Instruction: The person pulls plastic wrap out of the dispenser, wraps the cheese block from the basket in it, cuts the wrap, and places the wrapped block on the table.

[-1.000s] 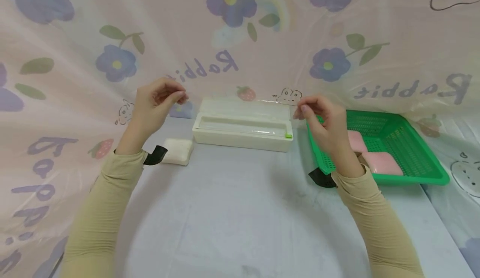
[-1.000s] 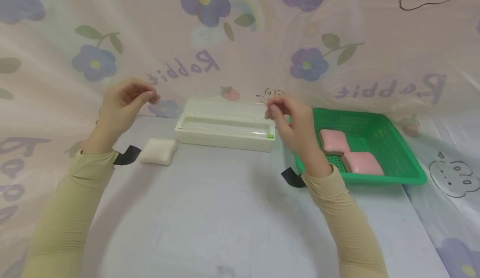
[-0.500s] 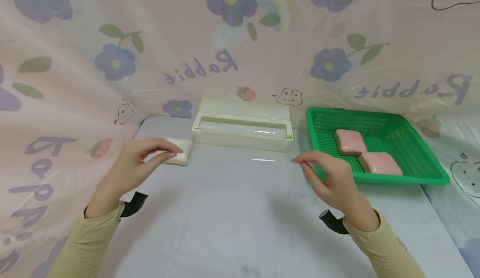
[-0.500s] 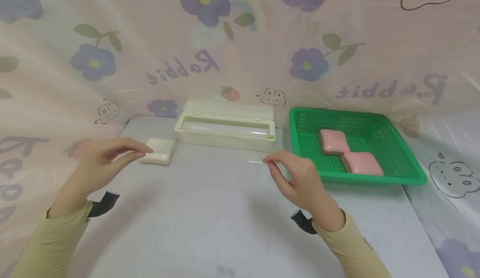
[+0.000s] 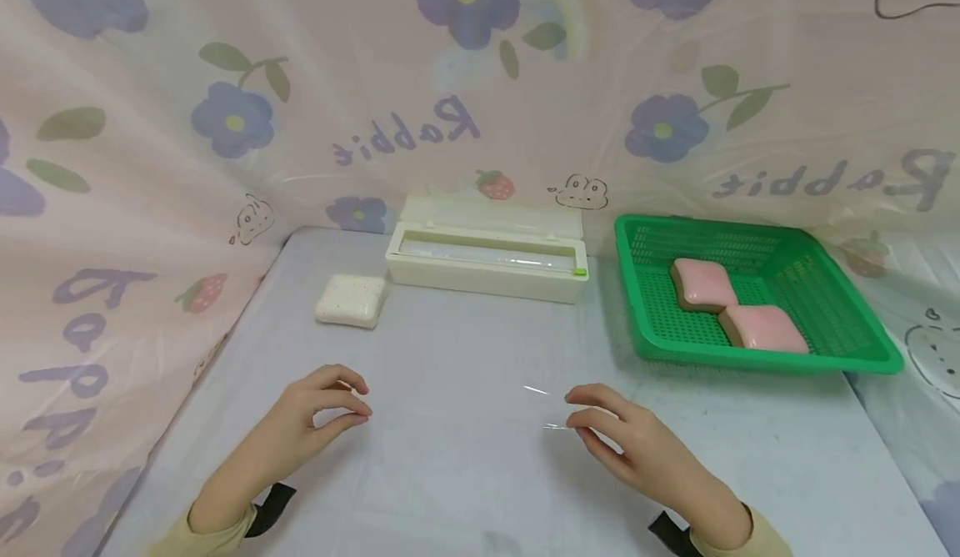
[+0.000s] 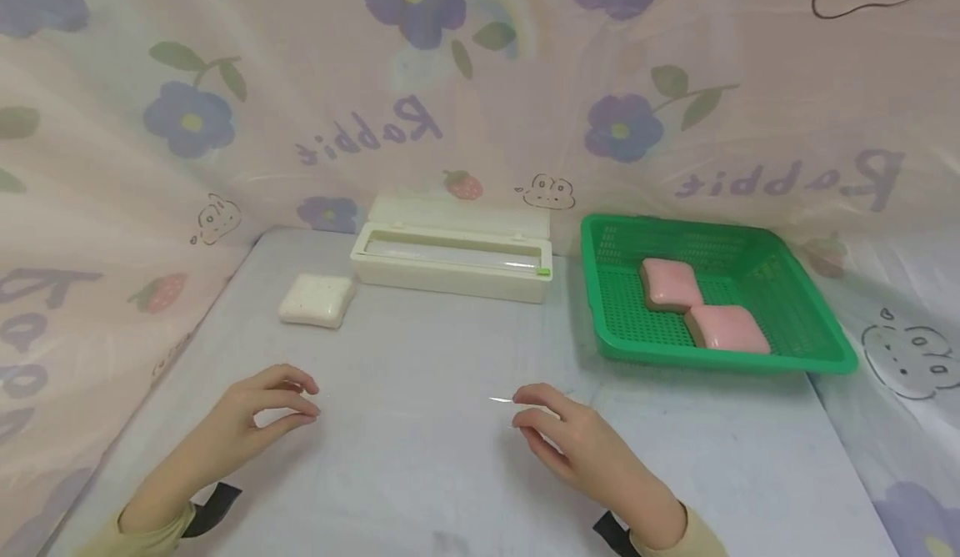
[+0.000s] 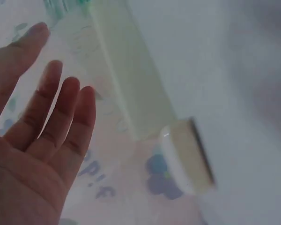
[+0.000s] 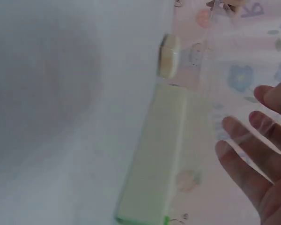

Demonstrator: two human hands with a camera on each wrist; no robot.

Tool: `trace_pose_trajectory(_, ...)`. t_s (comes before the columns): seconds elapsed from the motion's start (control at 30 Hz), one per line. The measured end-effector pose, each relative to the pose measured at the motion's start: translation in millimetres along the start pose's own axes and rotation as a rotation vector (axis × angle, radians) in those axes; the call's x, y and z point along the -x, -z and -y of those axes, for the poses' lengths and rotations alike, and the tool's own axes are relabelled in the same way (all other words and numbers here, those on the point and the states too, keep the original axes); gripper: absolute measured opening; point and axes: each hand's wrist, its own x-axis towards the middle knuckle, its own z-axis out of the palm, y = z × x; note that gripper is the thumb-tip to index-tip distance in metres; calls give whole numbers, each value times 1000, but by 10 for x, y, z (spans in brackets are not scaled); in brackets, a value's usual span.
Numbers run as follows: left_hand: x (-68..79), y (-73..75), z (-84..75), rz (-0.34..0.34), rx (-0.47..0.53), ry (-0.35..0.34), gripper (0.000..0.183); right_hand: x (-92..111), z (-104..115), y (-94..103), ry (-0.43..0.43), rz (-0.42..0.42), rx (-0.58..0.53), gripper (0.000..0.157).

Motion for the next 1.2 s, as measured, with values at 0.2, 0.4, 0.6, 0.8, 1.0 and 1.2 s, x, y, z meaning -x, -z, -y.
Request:
trace_pose_trajectory(0.2,82,-257,164,110,-76,81,23,169,-127,-240,24,57,-20,16)
trace_pose_trajectory(0.4,48,-363,267,251,-29,216,14,275,-217,-401,-19,163,-55,14)
trace_pose_trajectory(0.6,-21,-460,260,300,-71,431,11,344,-248,-480,-51,248,-19,26)
trace_pose_trajectory(0.8,-83,-554,198,208,-69,715,13,353,-247,-482,-81,296,-2,22)
trace_pose_trajectory(1.0,-75,-537,188,164,-37,871,25,383,-171,-410,-153,374,4,20)
trace_pose_trajectory(1.2,-38,-503,200,117,21,952,37,453,-68,-253,-267,441,-13,20)
